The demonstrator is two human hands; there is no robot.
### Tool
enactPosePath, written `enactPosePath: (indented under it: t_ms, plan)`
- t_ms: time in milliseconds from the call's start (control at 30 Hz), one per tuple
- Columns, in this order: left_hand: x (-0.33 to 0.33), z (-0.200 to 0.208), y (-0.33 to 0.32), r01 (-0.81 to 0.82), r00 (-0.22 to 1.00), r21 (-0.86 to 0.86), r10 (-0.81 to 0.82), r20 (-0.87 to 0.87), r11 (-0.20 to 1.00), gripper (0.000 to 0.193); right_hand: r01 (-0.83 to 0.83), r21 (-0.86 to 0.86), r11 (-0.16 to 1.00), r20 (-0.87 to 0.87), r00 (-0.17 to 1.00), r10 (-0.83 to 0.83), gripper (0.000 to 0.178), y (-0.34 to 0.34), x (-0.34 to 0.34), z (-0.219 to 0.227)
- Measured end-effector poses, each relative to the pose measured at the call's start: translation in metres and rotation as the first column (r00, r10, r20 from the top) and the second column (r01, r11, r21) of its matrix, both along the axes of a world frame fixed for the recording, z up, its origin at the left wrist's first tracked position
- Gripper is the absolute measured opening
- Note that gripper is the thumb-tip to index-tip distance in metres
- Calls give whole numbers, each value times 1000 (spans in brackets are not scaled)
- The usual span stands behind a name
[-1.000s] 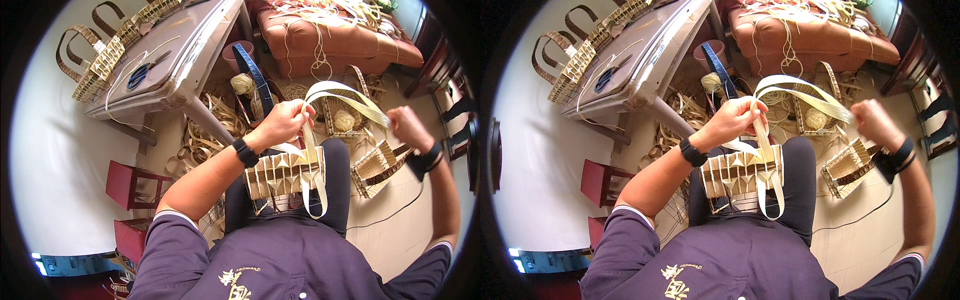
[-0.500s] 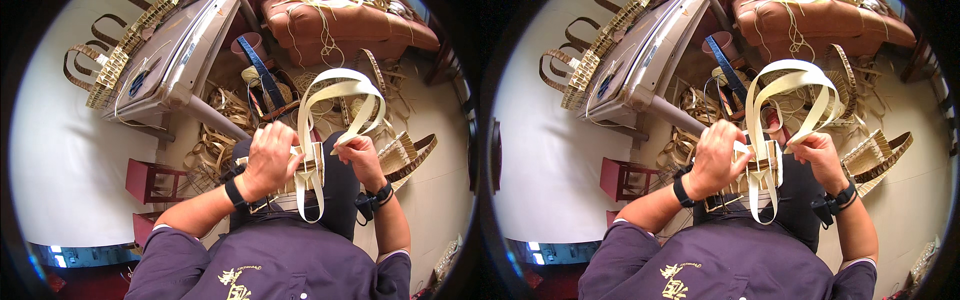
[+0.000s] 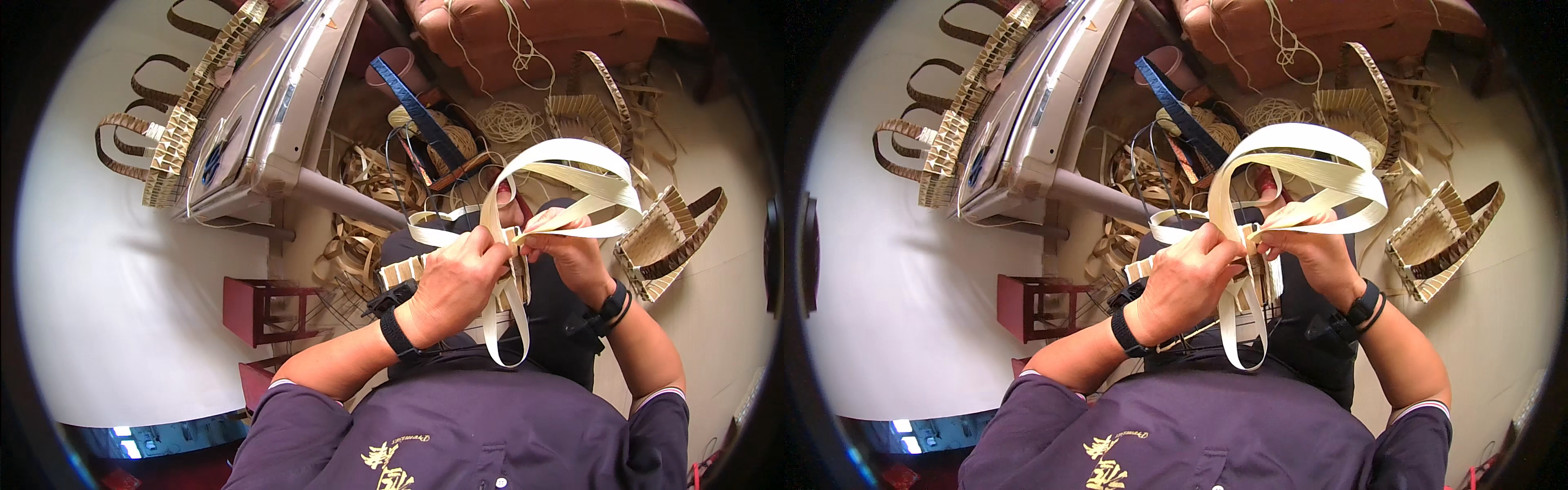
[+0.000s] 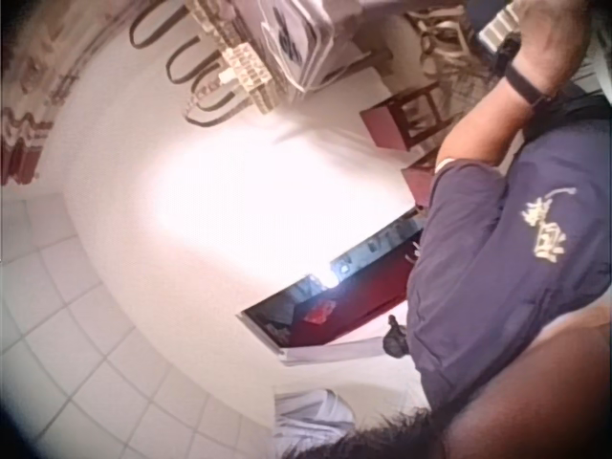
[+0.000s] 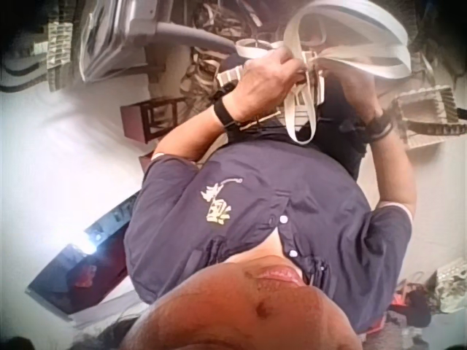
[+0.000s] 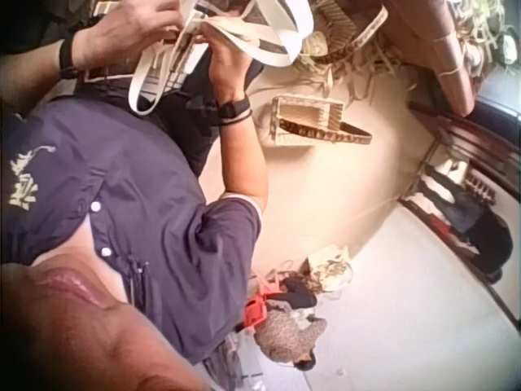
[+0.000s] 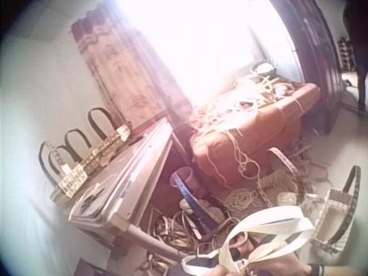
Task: The person weaves thin material through the frame of a small basket by hand, pulling long strips through the structure and tucking them in to secure the weave.
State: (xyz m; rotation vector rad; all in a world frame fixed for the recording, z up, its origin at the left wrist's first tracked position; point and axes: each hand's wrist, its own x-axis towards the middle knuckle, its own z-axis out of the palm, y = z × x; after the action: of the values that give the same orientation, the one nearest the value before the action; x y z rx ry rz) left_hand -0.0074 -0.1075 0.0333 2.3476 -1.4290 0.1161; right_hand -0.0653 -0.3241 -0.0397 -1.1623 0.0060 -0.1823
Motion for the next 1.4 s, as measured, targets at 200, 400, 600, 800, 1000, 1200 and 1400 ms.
enactPosePath:
  t_ms: [200,400,600,800,1000,1200,1400]
  plan:
    - [-8,7,1,-100,994,153,93,52,983,26,-61,98,993,59,997,55,9,-1,7,-26]
    - [-11,7,-3,-133,986,156,147,-82,979,25,47,-219,975,226,974,4,14,7,0,-31]
    - [1,6,-7,-137,952,211,187,-240,968,27,158,-391,906,371,929,-2,15,1,5,-36]
    - [7,9,-8,-84,905,192,156,-396,978,20,-34,-517,855,327,916,234,13,-22,20,-8]
    - [10,21,-14,-110,913,397,250,-321,911,20,-26,-621,783,262,935,239,8,-13,18,4]
    - [17,20,-9,-22,598,335,281,-751,942,20,-192,-728,658,164,883,440,31,-39,39,-42]
    - [17,15,-5,-133,217,287,310,-925,949,15,91,-684,724,487,795,361,20,-29,37,9]
